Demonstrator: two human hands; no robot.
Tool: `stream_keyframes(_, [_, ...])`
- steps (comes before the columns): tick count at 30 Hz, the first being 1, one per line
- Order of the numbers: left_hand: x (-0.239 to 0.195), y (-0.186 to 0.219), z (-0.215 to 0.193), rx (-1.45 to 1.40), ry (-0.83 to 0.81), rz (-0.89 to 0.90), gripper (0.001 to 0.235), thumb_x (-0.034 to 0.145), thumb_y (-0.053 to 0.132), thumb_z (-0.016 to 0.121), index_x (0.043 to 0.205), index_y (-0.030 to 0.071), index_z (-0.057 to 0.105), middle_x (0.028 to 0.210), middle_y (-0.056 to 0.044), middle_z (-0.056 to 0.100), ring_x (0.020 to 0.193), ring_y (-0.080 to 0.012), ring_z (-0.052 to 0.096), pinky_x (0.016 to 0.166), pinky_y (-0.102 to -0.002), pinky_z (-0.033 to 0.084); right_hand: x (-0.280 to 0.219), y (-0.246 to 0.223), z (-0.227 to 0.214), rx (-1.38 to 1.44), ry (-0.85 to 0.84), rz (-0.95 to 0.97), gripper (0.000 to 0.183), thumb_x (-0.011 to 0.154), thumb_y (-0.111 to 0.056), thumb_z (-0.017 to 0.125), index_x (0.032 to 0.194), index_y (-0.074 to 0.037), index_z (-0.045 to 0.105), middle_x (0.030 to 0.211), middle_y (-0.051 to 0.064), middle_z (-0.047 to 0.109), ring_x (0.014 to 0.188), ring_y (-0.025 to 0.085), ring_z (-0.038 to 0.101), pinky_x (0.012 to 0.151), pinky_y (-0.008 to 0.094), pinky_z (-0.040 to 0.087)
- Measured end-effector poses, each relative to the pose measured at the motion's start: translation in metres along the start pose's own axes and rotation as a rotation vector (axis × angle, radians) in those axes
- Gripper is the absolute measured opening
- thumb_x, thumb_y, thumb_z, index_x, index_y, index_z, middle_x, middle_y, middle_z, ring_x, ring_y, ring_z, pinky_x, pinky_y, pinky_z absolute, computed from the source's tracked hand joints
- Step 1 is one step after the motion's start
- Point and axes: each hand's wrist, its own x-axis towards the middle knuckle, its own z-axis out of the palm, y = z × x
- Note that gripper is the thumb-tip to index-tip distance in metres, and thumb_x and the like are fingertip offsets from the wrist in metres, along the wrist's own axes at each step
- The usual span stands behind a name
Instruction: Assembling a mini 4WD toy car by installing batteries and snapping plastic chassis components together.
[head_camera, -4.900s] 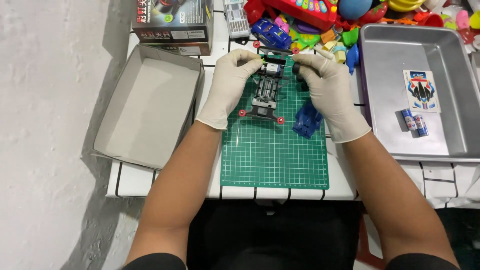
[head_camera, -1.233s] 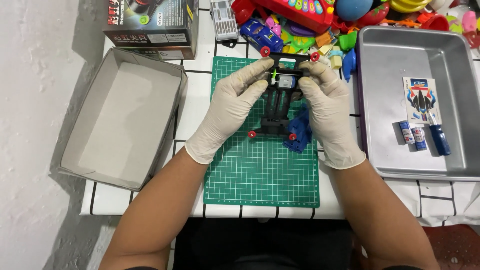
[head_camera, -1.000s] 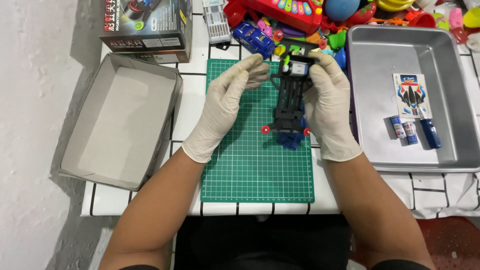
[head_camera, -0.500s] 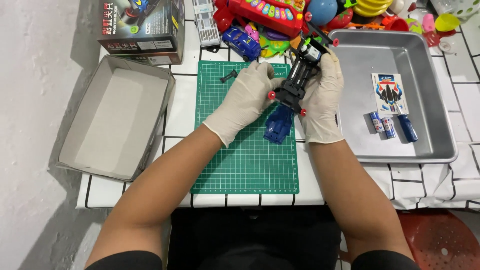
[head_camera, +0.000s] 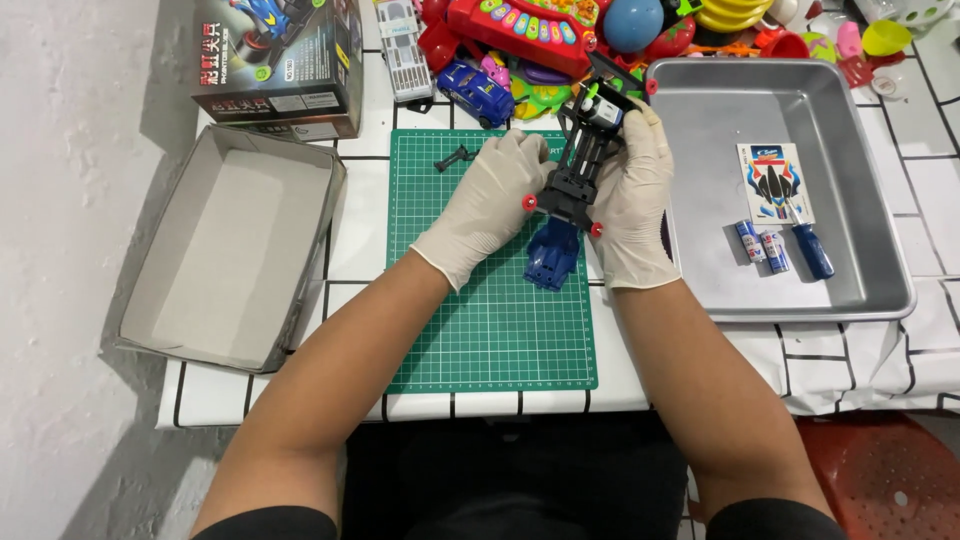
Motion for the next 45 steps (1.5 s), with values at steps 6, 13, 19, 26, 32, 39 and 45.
stream_keyframes(6, [-0.004, -0.006, -0.001, -0.277, 0.015, 0.008, 0.014, 0.081, 0.005, 0.073, 0.093, 0.013, 0.074, 0.096, -0.007, 0.066, 0.085, -0.0302, 0.058, 0.068, -0.041, 0.045, 0.001, 0.002, -0.005, -0.063, -0.013, -0.012, 0.018, 0.097, -0.015, 0.066, 0.112, -0.005, 0.068, 0.106, 0.010, 0.073, 0.098, 0.022, 0.070, 0.091, 0.035, 0.060])
stream_keyframes(13, [-0.015, -0.017, -0.034, -0.379, -0.035, -0.017, 0.025, 0.077, 0.017, 0.082, 0.100, 0.012, 0.075, 0.094, -0.006, 0.069, 0.089, -0.0313, 0.059, 0.067, -0.044, 0.044, 0.001, 0.002, -0.006, -0.055, -0.033, 0.001, 0.021, 0.096, -0.015, 0.066, 0.114, -0.004, 0.068, 0.110, 0.013, 0.074, 0.101, 0.025, 0.072, 0.094, 0.037, 0.061])
stream_keyframes(19, [-0.022, -0.032, -0.089, -0.928, -0.050, -0.541, 0.022, 0.095, 0.010, 0.062, 0.116, 0.010, 0.067, 0.118, -0.007, 0.075, 0.109, -0.0238, 0.071, 0.098, -0.036, 0.055, -0.013, -0.001, 0.008, -0.078, -0.113, 0.049, 0.031, 0.095, -0.019, 0.069, 0.121, -0.003, 0.066, 0.118, 0.013, 0.072, 0.109, 0.024, 0.071, 0.097, 0.036, 0.061])
stream_keyframes(26, [-0.035, -0.043, -0.060, -1.776, 0.375, -0.972, 0.035, 0.091, -0.001, 0.078, 0.124, 0.003, 0.068, 0.119, -0.014, 0.070, 0.107, -0.0221, 0.074, 0.097, -0.032, 0.061, -0.029, 0.014, 0.018, -0.205, -0.196, 0.049, 0.020, 0.098, -0.014, 0.067, 0.116, -0.008, 0.066, 0.114, 0.009, 0.069, 0.109, 0.020, 0.070, 0.101, 0.035, 0.062])
stream_keyframes(32, [-0.036, -0.036, -0.064, -1.948, 0.363, -1.047, 0.039, 0.094, -0.001, 0.073, 0.132, -0.002, 0.064, 0.125, -0.022, 0.069, 0.115, -0.0324, 0.071, 0.101, -0.039, 0.060, -0.036, 0.015, 0.020, -0.277, -0.233, 0.045, 0.021, 0.099, -0.014, 0.067, 0.118, -0.006, 0.066, 0.119, 0.008, 0.065, 0.112, 0.018, 0.067, 0.101, 0.033, 0.061])
stream_keyframes(39, [-0.040, -0.037, -0.058, -1.993, 0.398, -1.094, 0.038, 0.098, -0.001, 0.068, 0.136, -0.002, 0.062, 0.125, -0.023, 0.068, 0.114, -0.0316, 0.071, 0.103, -0.039, 0.059, -0.041, 0.011, 0.024, -0.300, -0.245, 0.018, 0.022, 0.099, -0.015, 0.068, 0.119, -0.006, 0.067, 0.122, 0.006, 0.061, 0.114, 0.015, 0.063, 0.102, 0.030, 0.058])
stream_keyframes(45, [-0.038, -0.038, -0.063, -2.040, 0.360, -0.971, 0.048, 0.100, 0.004, 0.064, 0.147, 0.002, 0.052, 0.126, -0.018, 0.070, 0.123, -0.0191, 0.063, 0.109, -0.030, 0.054, -0.036, 0.005, 0.019, -0.266, -0.313, 0.057, 0.020, 0.100, -0.017, 0.070, 0.119, -0.009, 0.067, 0.119, 0.002, 0.065, 0.113, 0.018, 0.065, 0.104, 0.032, 0.057])
